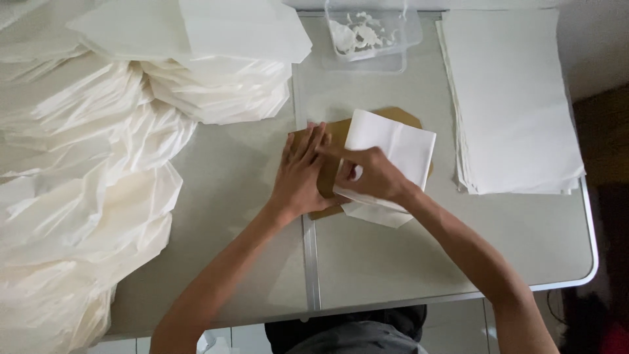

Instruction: Folding white paper sheets around a cardboard template to create uniform folded products

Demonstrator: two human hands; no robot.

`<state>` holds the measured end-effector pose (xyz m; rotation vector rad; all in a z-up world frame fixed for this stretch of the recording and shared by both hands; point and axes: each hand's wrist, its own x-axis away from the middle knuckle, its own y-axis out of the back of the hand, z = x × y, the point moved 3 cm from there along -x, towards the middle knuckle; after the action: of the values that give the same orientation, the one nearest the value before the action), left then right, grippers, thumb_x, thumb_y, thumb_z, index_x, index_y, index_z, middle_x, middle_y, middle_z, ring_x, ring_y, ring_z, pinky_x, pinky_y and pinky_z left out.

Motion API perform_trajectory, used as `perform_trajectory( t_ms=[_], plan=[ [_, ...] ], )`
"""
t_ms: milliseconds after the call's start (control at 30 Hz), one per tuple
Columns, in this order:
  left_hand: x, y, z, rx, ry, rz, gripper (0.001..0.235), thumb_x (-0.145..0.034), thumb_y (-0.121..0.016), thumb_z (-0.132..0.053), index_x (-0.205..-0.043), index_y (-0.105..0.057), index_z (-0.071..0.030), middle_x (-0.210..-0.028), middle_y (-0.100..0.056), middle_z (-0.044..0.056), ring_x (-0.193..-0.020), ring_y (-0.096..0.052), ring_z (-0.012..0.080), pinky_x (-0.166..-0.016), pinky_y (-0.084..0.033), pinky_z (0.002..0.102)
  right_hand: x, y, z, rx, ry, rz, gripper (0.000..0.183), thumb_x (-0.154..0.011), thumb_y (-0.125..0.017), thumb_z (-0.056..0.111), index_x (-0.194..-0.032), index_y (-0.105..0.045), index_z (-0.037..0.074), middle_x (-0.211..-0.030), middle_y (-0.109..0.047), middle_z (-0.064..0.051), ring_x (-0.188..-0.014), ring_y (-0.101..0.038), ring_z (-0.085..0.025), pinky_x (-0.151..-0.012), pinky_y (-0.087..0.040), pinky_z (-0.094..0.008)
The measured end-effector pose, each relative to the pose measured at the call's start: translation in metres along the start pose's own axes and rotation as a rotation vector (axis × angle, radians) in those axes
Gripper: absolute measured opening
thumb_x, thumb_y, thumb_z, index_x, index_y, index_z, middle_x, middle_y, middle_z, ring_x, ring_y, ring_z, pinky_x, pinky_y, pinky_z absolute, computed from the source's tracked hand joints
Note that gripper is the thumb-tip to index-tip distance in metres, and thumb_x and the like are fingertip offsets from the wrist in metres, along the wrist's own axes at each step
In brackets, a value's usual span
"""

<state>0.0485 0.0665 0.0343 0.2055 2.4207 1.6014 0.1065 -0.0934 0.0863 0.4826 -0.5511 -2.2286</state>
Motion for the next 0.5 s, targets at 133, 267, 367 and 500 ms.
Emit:
perform_trajectory(
  t_ms=[133,267,367,500],
  plan=[
    [0.001,0.014,-0.009,0.012,0.010,-0.017,0.125,-0.058,-0.082,-0.075,-0.157,-0.041,-0.009,-0.168,-0.029,0.012,-0.157,-0.020,0.0334,-0.123,-0.007,0.071,-0.018,0.019,-0.028,0.074,-0.029,-0.068,0.014,-0.073,-0.083,0.011,-0.082,-0.074,0.017,-0.063,-0.069,0.002,-0.060,-0.068,-0.016,-0.063,-0.053,-0.032],
    [-0.001,0.016,-0.008,0.043,-0.016,-0.048,0.118,-0.067,-0.080,-0.075,-0.158,-0.039,-0.011,-0.168,-0.028,0.014,-0.157,-0.020,0.0360,-0.121,-0.005,0.075,-0.036,0.033,-0.085,0.095,-0.164,-0.105,0.078,-0.077,-0.088,0.010,-0.149,-0.058,0.016,-0.072,-0.068,-0.004,-0.068,-0.069,-0.017,-0.070,-0.055,-0.031],
    [0.002,0.011,-0.008,0.025,-0.016,-0.037,0.114,-0.067,-0.078,-0.077,-0.155,-0.044,-0.013,-0.168,-0.029,0.012,-0.157,-0.017,0.0350,-0.118,0.001,0.078,-0.042,0.040,-0.105,0.169,-0.228,-0.169,0.073,-0.078,-0.092,0.022,-0.145,-0.062,0.025,-0.075,-0.072,-0.002,-0.070,-0.071,-0.016,-0.069,-0.053,-0.029],
    [0.004,0.007,-0.005,0.067,0.008,-0.038,0.136,-0.064,-0.078,-0.082,-0.166,-0.016,-0.015,-0.171,-0.025,0.010,-0.159,-0.016,0.0337,-0.117,0.003,0.080,-0.052,0.050,-0.122,0.151,-0.223,-0.247,0.063,-0.081,-0.090,0.022,-0.139,-0.067,0.030,-0.079,-0.071,0.004,-0.074,-0.069,-0.011,-0.074,-0.055,-0.026]
  ],
)
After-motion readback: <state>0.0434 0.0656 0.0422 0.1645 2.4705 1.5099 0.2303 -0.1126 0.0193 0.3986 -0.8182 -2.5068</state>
